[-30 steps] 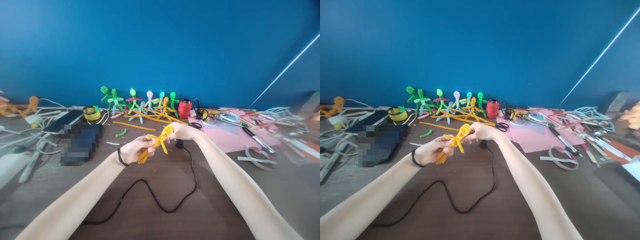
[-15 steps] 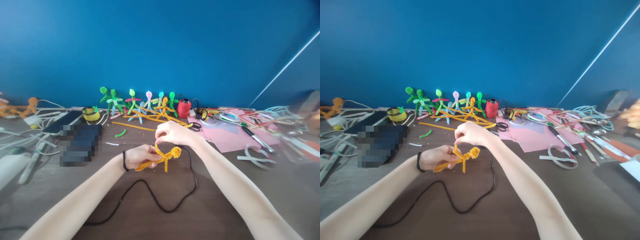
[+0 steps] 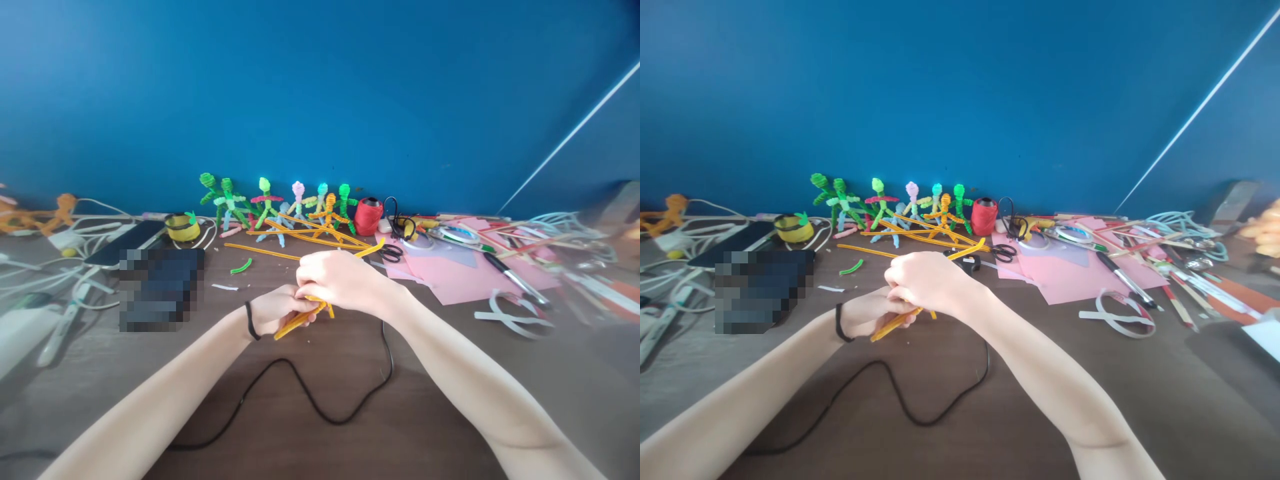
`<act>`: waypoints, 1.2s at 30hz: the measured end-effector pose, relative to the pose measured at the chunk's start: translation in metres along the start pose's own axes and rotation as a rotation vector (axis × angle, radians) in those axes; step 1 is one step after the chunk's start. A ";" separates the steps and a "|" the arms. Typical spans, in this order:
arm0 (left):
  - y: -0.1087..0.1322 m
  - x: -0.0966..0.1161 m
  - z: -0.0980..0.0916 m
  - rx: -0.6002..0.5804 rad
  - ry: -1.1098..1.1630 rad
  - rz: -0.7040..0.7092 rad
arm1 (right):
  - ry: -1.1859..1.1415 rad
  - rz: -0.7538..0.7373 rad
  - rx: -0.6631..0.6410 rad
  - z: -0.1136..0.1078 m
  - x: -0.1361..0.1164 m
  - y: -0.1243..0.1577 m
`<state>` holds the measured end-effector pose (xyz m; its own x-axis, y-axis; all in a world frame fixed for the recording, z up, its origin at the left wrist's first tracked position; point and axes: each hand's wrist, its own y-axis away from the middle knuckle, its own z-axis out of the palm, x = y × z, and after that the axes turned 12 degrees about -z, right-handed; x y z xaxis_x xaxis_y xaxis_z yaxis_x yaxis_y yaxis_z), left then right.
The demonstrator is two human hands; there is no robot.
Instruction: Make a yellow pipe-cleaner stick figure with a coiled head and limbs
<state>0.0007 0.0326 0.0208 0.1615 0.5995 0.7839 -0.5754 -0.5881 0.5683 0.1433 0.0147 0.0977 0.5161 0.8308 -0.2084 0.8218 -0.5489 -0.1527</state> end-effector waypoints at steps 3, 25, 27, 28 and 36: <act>0.001 0.001 -0.005 -0.082 0.018 -0.022 | -0.021 0.007 -0.002 -0.002 0.000 0.001; 0.000 0.018 -0.015 0.048 0.529 0.125 | -0.147 0.074 -0.046 0.003 0.026 0.010; 0.001 0.018 -0.015 0.055 0.534 0.147 | -0.174 0.110 -0.052 0.004 0.029 0.010; 0.002 0.019 -0.015 0.059 0.532 0.162 | -0.187 0.128 -0.052 0.005 0.030 0.010; 0.001 0.018 -0.012 0.137 0.371 0.243 | -0.234 0.185 -0.044 0.008 0.037 0.010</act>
<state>-0.0072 0.0492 0.0325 -0.2768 0.5745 0.7702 -0.4455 -0.7869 0.4269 0.1687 0.0388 0.0810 0.5929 0.6700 -0.4468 0.7311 -0.6804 -0.0501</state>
